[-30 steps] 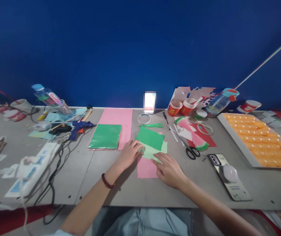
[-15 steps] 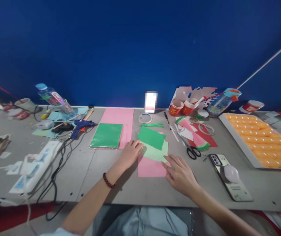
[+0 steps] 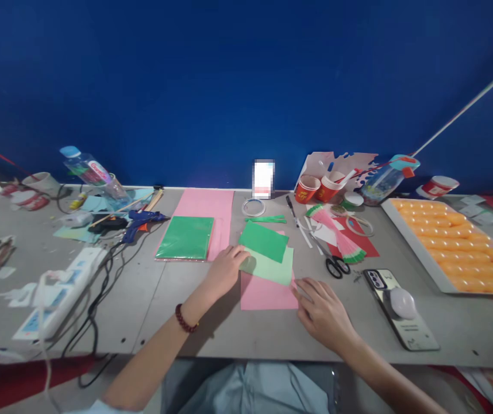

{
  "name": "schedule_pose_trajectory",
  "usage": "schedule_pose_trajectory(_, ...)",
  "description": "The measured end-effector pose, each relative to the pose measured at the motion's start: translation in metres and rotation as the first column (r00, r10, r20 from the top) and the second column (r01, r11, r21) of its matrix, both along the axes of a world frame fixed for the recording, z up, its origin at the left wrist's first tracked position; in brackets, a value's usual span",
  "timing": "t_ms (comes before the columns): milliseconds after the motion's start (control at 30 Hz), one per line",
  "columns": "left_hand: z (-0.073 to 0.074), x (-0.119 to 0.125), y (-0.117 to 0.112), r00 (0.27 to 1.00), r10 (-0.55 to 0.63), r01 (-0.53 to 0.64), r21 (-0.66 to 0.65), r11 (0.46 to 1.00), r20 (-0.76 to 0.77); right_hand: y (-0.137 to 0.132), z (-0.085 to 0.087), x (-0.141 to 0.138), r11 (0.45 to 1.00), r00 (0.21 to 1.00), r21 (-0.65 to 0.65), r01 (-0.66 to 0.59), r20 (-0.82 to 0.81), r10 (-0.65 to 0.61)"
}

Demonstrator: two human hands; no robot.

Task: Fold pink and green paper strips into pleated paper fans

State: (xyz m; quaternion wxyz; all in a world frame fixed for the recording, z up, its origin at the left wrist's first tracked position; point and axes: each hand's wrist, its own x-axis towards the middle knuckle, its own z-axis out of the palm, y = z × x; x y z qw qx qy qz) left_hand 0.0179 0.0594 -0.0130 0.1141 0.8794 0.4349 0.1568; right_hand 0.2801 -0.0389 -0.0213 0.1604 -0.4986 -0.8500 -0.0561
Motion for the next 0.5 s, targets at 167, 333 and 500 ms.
schedule_pose_trajectory(167, 0.008, 0.019, -0.046, 0.986, -0.165, 0.165, 0.021, 0.986, -0.011, 0.000, -0.001, -0.002, 1.000, 0.999, -0.019, -0.003, -0.052, 0.002)
schedule_pose_trajectory(333, -0.006, 0.030, -0.074, 0.969, -0.227, 0.233, 0.055, 0.971, -0.099, 0.006, -0.005, -0.006, 0.998, 0.992, -0.062, 0.034, -0.118, -0.041)
schedule_pose_trajectory(500, -0.009, 0.029, -0.071, 0.973, -0.218, 0.223, 0.048, 0.974, -0.078, 0.015, -0.009, -0.006, 0.994, 0.981, -0.106, 0.023, -0.190, -0.043)
